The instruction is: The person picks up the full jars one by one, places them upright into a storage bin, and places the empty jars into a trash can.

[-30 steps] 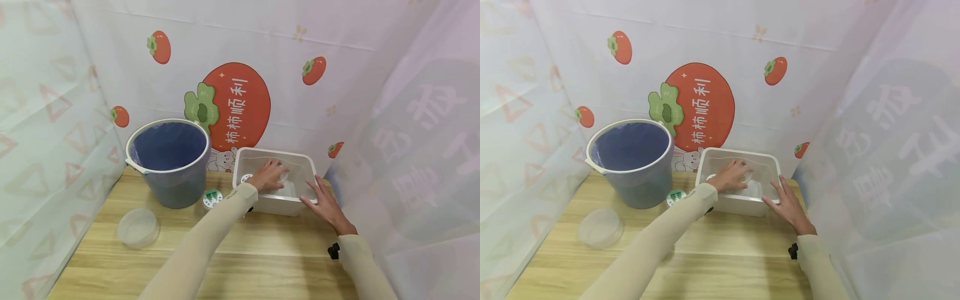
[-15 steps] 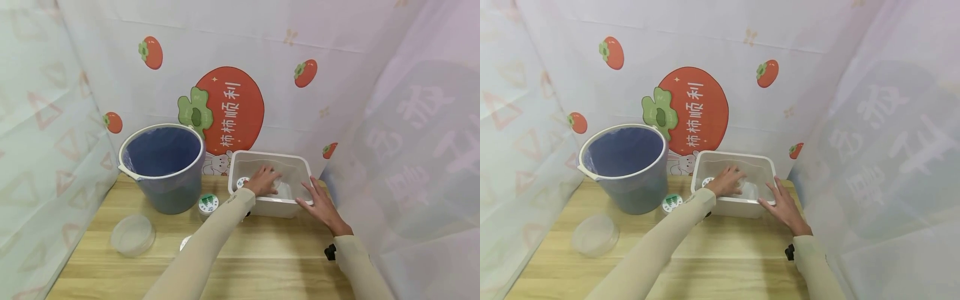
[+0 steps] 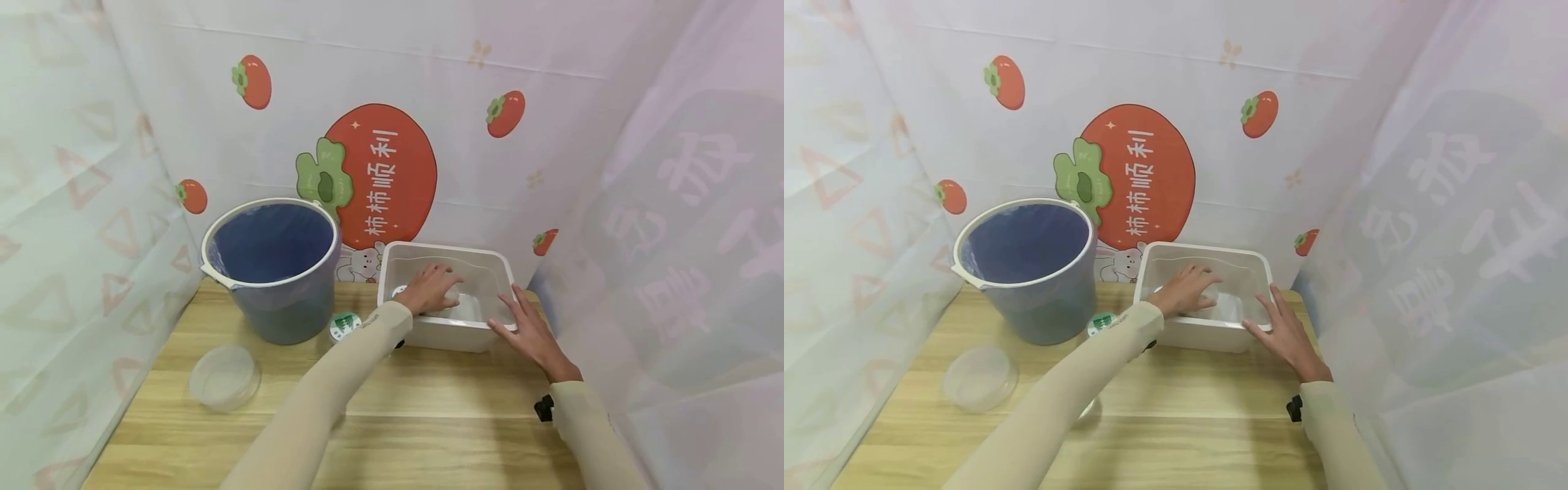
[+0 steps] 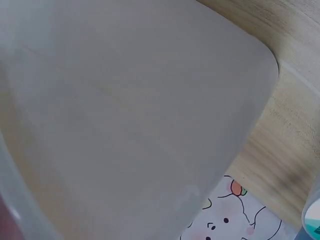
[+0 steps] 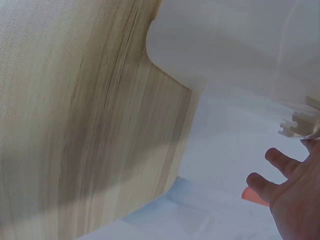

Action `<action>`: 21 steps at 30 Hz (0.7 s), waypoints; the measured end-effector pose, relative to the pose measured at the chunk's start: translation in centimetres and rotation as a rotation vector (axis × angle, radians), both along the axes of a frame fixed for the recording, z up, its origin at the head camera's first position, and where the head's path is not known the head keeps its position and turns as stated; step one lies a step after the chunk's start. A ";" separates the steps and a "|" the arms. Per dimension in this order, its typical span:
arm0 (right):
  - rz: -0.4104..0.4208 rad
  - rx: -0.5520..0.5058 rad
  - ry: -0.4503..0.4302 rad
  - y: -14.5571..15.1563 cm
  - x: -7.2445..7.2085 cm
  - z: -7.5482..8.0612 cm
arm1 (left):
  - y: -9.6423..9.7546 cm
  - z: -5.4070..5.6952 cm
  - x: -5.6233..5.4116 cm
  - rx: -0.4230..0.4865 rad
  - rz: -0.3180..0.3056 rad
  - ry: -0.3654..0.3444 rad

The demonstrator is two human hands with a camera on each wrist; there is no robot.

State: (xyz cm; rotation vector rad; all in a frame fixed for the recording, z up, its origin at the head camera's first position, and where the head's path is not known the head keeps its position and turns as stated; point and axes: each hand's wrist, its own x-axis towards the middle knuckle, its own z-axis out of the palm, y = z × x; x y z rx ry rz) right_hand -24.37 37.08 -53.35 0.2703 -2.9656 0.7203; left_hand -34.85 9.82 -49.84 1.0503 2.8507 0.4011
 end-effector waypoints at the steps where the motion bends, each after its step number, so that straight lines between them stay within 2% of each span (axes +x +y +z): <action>1: 0.001 0.000 0.001 0.0 0.0 -0.1 | -0.1 0.0 0.1 0.000 -0.002 0.005; 13: 0.008 0.017 0.000 -0.1 -0.5 0.0 | -2.0 0.4 1.5 0.005 -0.046 0.099; 21: 0.001 0.015 0.000 -0.2 -0.3 0.1 | -3.5 1.6 3.1 0.021 -0.074 0.153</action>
